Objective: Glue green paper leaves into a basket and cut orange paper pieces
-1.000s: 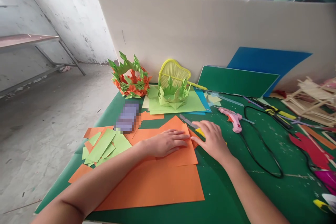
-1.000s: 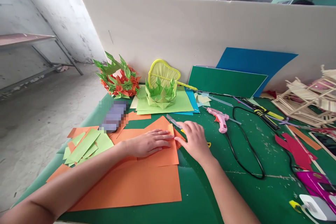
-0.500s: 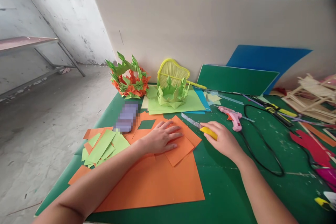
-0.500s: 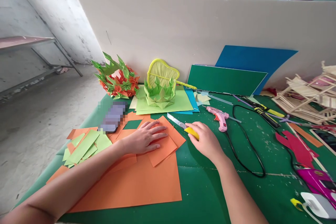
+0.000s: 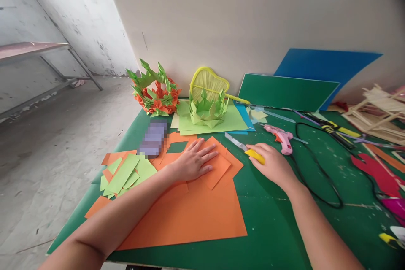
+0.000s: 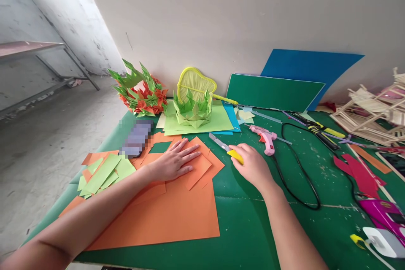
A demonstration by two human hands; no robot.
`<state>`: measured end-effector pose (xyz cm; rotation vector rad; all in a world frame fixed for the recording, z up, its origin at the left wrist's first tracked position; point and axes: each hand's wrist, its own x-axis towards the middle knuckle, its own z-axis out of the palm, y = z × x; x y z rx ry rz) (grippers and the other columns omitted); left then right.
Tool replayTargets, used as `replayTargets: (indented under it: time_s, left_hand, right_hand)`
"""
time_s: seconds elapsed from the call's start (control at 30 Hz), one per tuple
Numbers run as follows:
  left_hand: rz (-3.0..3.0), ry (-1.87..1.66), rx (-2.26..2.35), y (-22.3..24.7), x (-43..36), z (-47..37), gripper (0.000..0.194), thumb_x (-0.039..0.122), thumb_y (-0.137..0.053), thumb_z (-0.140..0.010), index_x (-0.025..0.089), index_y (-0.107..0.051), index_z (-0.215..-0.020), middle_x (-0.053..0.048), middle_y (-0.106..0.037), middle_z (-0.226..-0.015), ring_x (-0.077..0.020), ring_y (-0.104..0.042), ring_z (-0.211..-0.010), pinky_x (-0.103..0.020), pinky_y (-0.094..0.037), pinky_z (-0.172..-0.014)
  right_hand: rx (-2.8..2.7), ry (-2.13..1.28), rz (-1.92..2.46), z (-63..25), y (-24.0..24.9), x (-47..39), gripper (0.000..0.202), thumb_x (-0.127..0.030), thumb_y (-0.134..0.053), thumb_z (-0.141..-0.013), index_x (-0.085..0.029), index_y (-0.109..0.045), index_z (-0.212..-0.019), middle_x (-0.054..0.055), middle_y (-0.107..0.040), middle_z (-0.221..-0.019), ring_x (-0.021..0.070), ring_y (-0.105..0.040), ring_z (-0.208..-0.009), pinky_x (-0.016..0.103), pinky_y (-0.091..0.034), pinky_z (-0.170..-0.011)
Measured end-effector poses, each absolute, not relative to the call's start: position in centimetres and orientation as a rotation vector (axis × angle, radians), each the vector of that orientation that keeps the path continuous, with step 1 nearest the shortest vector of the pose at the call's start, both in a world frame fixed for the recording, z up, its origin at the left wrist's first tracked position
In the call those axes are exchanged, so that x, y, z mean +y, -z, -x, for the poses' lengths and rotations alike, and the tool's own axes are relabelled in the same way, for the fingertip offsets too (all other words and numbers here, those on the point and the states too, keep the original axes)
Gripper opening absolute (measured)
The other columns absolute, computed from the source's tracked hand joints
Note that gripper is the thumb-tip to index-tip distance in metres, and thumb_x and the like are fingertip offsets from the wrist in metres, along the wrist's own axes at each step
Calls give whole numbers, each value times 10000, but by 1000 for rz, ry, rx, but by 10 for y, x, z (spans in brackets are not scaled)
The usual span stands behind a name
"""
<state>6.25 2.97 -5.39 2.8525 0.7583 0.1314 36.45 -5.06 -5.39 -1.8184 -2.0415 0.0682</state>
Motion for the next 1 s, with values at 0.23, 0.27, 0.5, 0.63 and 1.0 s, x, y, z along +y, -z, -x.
replayTargets:
  time_s: [0.23,0.27,0.5,0.63,1.0]
  left_hand:
    - [-2844,-147,767,52,27,-62,728,690,-374,-865,311,-292,-1482,-4,-251,-1560,-420,-85,-1435,-609,-130,-1136]
    - [-2838,-133,775,52,27,-63,741,699,-379,-858,309,-292,-1482,-4,-249,-1561,-422,-86,-1434,-608,-130,-1137]
    - [-2813,-97,775,54,29,-64,811,713,-418,-831,293,-237,-1500,9,-218,-1569,-420,-66,-1435,-585,-98,-1153]
    - [-2791,-89,774,53,29,-64,840,710,-445,-820,290,-207,-1508,-2,-231,-1566,-433,-65,-1431,-598,-117,-1144]
    - [-2819,-152,780,51,28,-64,823,717,-443,-814,264,-294,-1486,-36,-302,-1541,-422,-105,-1431,-598,-152,-1136]
  right_hand:
    - [-2159,71,1676,-346,50,-52,360,-333,-450,-930,-273,-594,-1254,90,-592,-1118,258,-550,-999,397,-469,-825]
    - [-2188,40,1635,-340,48,-53,360,-312,-430,-943,-284,-589,-1265,85,-586,-1109,246,-542,-998,390,-458,-841]
    - [-2409,-63,1506,-305,52,-53,522,-128,-341,-932,-345,-469,-1390,75,-585,-1044,229,-497,-961,384,-392,-834]
    - [-2421,-64,1517,-299,55,-50,590,-58,-339,-891,-323,-453,-1406,73,-592,-1064,229,-473,-963,384,-358,-848]
    - [-2338,-25,1467,-327,39,-61,418,-56,-416,-883,-294,-752,-814,33,-586,-792,188,-525,-891,373,-339,-826]
